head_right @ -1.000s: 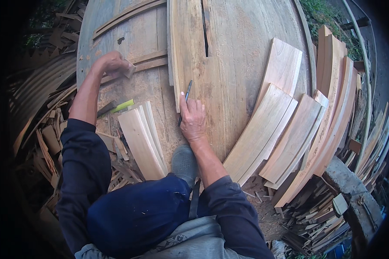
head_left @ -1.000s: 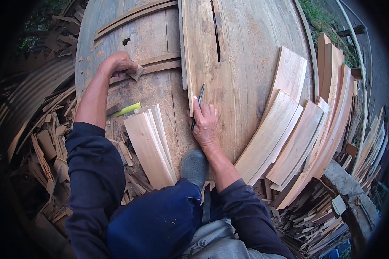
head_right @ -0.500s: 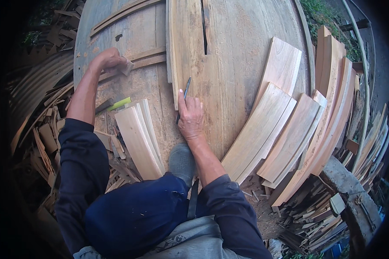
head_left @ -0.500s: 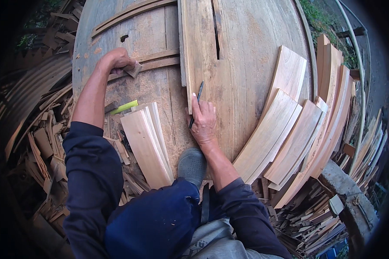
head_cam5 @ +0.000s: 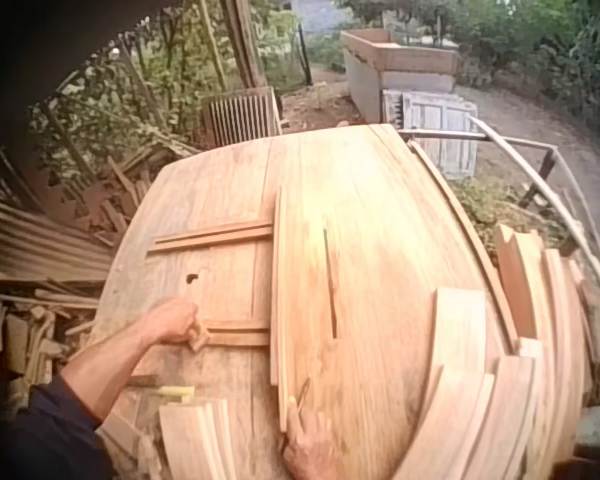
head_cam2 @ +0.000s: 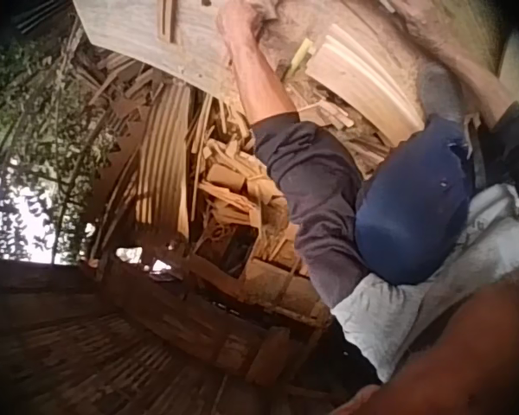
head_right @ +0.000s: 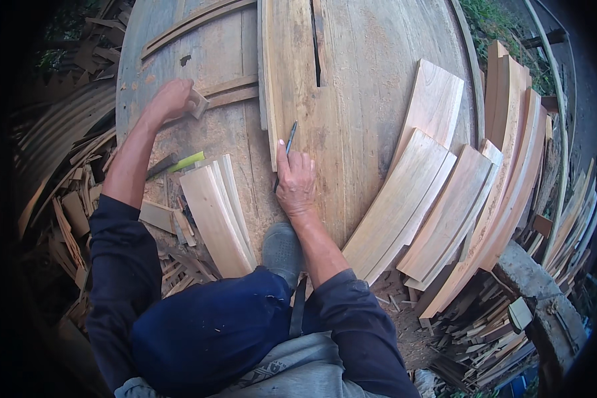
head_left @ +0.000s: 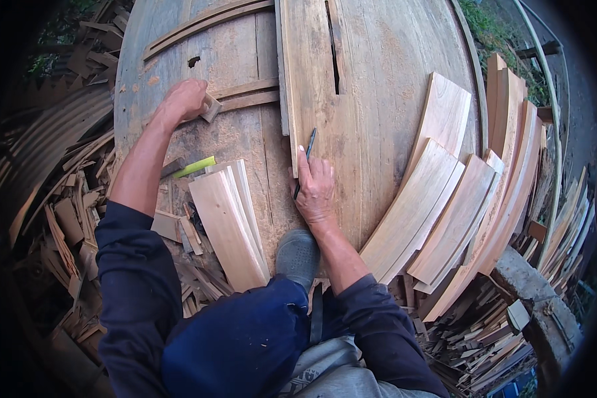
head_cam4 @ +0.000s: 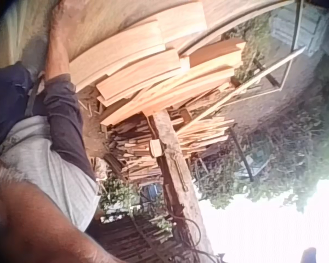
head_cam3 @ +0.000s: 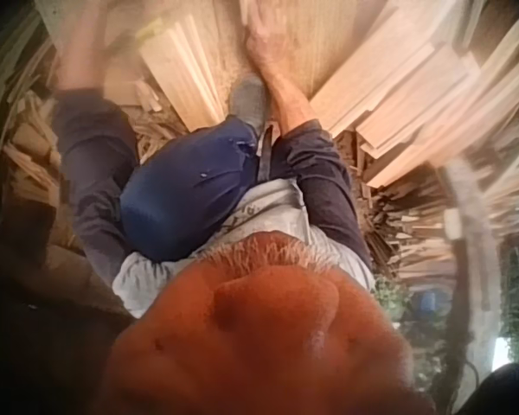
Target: The person shapes wood planks using a table saw. The person places a wood plank against a guide on a table saw, moves the plank across the saw blade, and repeats this for multiple planks.
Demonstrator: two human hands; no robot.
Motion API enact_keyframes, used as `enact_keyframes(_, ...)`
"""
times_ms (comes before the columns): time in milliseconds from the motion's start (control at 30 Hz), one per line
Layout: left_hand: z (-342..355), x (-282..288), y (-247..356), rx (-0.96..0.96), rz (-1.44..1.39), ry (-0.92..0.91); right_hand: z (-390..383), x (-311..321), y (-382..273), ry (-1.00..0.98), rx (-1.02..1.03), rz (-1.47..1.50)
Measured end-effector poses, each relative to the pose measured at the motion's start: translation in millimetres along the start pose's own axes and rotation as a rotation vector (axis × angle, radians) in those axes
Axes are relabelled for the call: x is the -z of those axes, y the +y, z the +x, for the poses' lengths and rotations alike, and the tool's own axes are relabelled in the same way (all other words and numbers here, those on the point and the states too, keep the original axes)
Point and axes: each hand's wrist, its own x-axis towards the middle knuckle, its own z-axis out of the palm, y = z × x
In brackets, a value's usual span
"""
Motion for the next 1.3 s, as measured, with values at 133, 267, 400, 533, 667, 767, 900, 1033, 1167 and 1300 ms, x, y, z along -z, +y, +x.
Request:
enact_keyframes(133,-7.2,7.1,6.0,0.111,-0.277,0.025,2.4,4.7,0.2,0.000,-0.005,-0.001)
enact_keyframes(267,0.3,23.4,15.1,0.620,-0.635,-0.319,-0.4,4.6,1.0,-0.012,0.001,-0.007)
enact_keyframes(400,1.8,4.6,3.7,0.606,-0.674,-0.243,2.9,2.7,-1.5,0.019,0.019,-0.006)
enact_keyframes(533,-7.8,-12.3,0.3,0.078,-0.208,0.028,1.2,3.4,1.4,0.003,0.003,-0.002)
enact_keyframes(667,-12.6,-5.5,4.1,-0.026,-0.105,-0.018,2.0,6.7,-0.3,0.007,-0.002,-0.006)
enact_keyframes(767,-10.0,3.2,10.5,0.031,-0.089,0.005,2.8,3.5,2.5,0.001,0.004,-0.026)
enact_keyframes(900,-4.4,1.0,21.0,0.567,-0.400,-0.150,-0.6,-5.1,0.9,0.004,0.011,-0.016)
enact_keyframes(1033,-12.0,-27.7,9.7,0.419,-0.408,0.115,-0.2,-6.4,-2.5,0.014,0.005,-0.032)
enact_keyframes(1167,-8.3,-19.7,-2.2,0.105,-0.322,0.072,-2.3,-1.8,1.7,-0.002,-0.049,-0.069)
enact_keyframes(1300,-15.2,-9.9,-7.4,0.055,-0.202,0.004,5.6,8.7,-6.7,0.002,-0.032,0.073)
